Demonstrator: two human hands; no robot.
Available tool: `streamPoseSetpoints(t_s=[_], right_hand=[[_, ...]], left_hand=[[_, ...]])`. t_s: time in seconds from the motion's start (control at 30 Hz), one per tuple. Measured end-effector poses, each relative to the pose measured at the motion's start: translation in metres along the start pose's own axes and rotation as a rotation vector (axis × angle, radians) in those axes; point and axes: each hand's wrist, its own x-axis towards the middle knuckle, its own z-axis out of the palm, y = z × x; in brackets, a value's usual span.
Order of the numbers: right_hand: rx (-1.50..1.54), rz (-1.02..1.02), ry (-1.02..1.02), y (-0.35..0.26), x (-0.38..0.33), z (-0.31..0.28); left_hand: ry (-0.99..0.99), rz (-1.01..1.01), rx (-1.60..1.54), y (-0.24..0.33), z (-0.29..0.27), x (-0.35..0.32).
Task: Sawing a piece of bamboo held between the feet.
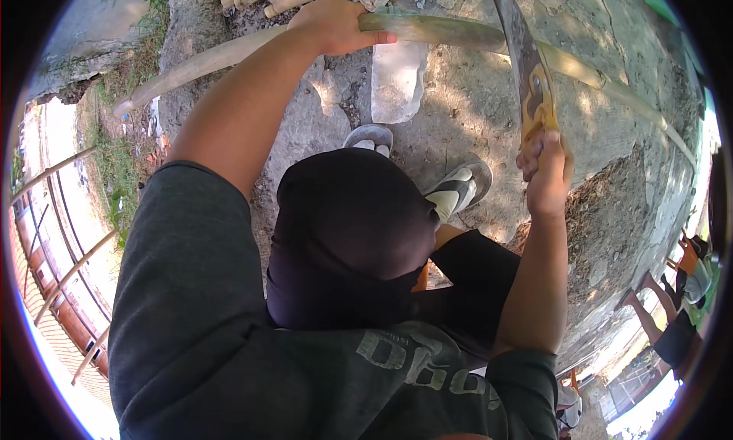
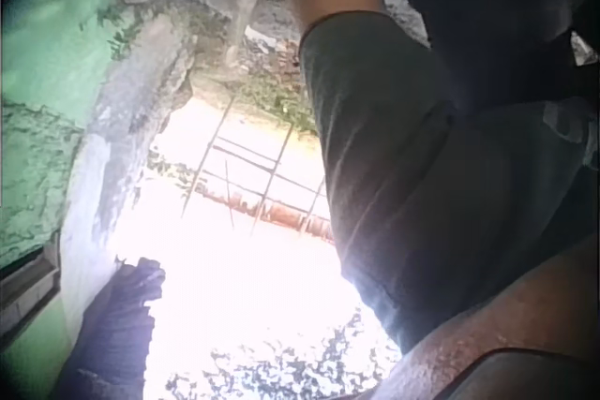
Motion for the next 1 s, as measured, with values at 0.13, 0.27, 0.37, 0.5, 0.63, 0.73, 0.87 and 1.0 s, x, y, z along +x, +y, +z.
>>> streamPoseSetpoints(t_s=[0.13,0.27,0.37,0.5,0.63,0.73,0.87,1.0], right_hand=[[0.077,0.036,0.062,0.016,-0.058,-0.004],[0.196,0.155,0.134,-0.026,0.013,0.006],[0.201,0.225,0.176,-0.030,0.006,0.001],[0.100,0.086,0.040,-0.006,-0.097,-0.010],[0.232,0.162,0.118,-0.027,-0.067,0.001],[-0.048,0.134,0.073,-0.037,0.002,0.017],[0.086,0.158,0.077,-0.034,-0.041,0.009],[0.303,0.215,0.212,-0.016,-0.097,-0.010]], left_hand=[[0.036,-0.015,0.010,-0.006,-0.004,-0.003],[0.077,0.022,-0.038,0.004,0.000,0.006],[0.025,0.002,-0.121,-0.002,0.003,0.015],[0.049,-0.028,-0.006,-0.006,0.001,0.002],[0.083,-0.051,-0.005,-0.006,0.006,-0.011],[0.079,0.009,-0.052,0.002,0.004,0.010],[0.111,0.022,-0.033,-0.010,0.004,0.006],[0.080,0.011,-0.066,-0.012,0.002,0.007]])
